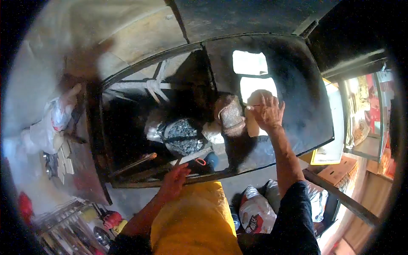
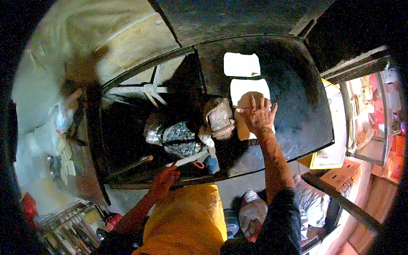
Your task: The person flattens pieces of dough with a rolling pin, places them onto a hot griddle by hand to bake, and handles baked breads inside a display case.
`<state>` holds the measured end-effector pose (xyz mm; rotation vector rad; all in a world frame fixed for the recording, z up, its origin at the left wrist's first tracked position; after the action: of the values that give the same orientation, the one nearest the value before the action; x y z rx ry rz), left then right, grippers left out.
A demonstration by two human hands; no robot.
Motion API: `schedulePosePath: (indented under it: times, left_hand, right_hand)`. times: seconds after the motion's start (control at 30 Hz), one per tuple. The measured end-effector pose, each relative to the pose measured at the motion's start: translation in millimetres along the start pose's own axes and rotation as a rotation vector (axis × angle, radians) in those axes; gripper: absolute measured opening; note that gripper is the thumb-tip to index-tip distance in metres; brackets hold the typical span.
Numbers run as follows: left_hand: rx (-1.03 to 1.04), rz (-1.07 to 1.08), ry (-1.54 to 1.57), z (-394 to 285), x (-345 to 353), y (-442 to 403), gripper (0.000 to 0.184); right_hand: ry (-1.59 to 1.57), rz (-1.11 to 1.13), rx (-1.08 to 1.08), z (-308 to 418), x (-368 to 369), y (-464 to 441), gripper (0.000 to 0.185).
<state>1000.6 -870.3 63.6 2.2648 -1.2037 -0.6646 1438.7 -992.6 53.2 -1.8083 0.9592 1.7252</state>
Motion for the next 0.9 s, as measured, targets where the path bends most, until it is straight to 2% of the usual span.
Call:
schedulePosePath:
  times: [0.13, 0.2, 0.27, 0.33, 0.37, 0.43, 0.47, 0.5, 0.53, 0.57, 0.6, 0.63, 0.7, 0.77, 0.8, 0.83, 0.87, 0.9]
  left_hand:
    - [0.044, 0.026, 0.012, 34.2, 2.3, -2.2, 0.038]
    - [0.038, 0.0, 0.182, 41.1, 0.7, -1.5, 0.037]
    - [0.006, -0.01, 0.088, 42.4, -4.9, 0.1, 0.036]
    - [-0.031, -0.015, -0.009, 34.9, -8.4, 6.9, 0.036]
    - [0.049, -0.059, -0.05, 25.5, -8.6, 11.0, 0.037]
    - [0.128, -0.1, -0.091, 27.9, -10.4, 13.8, 0.038]
    - [0.081, -0.081, 0.076, 44.7, -11.6, 15.3, 0.038]
    - [0.031, -0.058, 0.245, 54.6, -12.9, 19.1, 0.038]
    - [0.032, -0.049, 0.251, 51.3, -16.5, 22.5, 0.038]
    - [0.084, -0.063, 0.126, 41.8, -22.3, 26.7, 0.038]
    - [0.135, -0.082, 0.0, 36.3, -29.4, 29.9, 0.038]
    - [0.141, -0.084, 0.007, 39.0, -37.2, 32.3, 0.038]
    - [0.022, -0.058, 0.193, 53.9, -49.6, 44.7, 0.043]
    - [0.028, -0.077, 0.234, 73.4, -73.2, 48.4, 0.044]
    - [0.036, -0.121, 0.253, 77.8, -88.9, 50.9, 0.044]
    - [0.045, -0.165, 0.272, 82.7, -104.3, 54.7, 0.044]
    - [0.1, -0.231, 0.186, 79.5, -124.6, 55.4, 0.041]
    - [0.131, -0.3, 0.1, 81.4, -147.2, 65.4, 0.037]
  right_hand:
    - [-0.039, 0.052, 0.032, 0.0, -6.1, -16.2, 0.08]
    - [-0.091, -0.148, 0.023, 3.4, -8.3, -32.0, 0.079]
    - [-0.112, -0.322, -0.058, 12.3, -17.3, -53.1, 0.074]
    - [-0.042, -0.277, -0.102, 14.6, -7.5, -78.0, 0.073]
    - [-0.089, -0.094, -0.079, 12.7, -6.9, -86.0, 0.072]
    - [-0.111, -0.129, -0.074, 8.0, 2.1, -95.4, 0.07]
    - [-0.104, -0.142, -0.069, 6.6, 7.9, -96.3, 0.069]
    - [-0.133, -0.258, -0.09, 5.5, 5.0, -82.5, 0.068]
    - [-0.156, -0.378, -0.11, 3.9, 0.2, -59.7, 0.067]
    - [-0.27, -0.452, -0.085, 3.6, -3.2, -32.0, 0.067]
    - [-0.292, -0.448, -0.053, 2.4, -4.3, -2.9, 0.067]
    - [-0.371, -0.382, 0.007, 6.4, -15.3, 28.3, 0.066]
    - [-0.424, -0.396, 0.077, 5.2, -2.7, 84.7, 0.064]
    - [-0.305, -0.242, 0.052, 7.1, 30.7, 108.2, 0.062]
    - [-0.272, -0.369, -0.025, 6.2, 30.2, 113.0, 0.058]
    - [-0.25, -0.268, 0.054, 1.9, 34.4, 106.9, 0.053]
    - [-0.609, -0.292, 0.19, -6.8, 40.8, 96.8, 0.047]
    - [-0.57, -0.221, 0.209, 26.9, -25.2, 86.7, 0.038]
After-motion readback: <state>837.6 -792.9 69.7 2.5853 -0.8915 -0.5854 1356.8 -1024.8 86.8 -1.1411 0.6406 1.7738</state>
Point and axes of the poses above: each hand's wrist, its own y-axis away from the middle knuckle, its own x-axis out of the palm, z = x × y, the point moved 4 cm from there along -y, towards the middle knuckle, and after that the axes turned 8 degrees about -z, right-handed, at the moved point
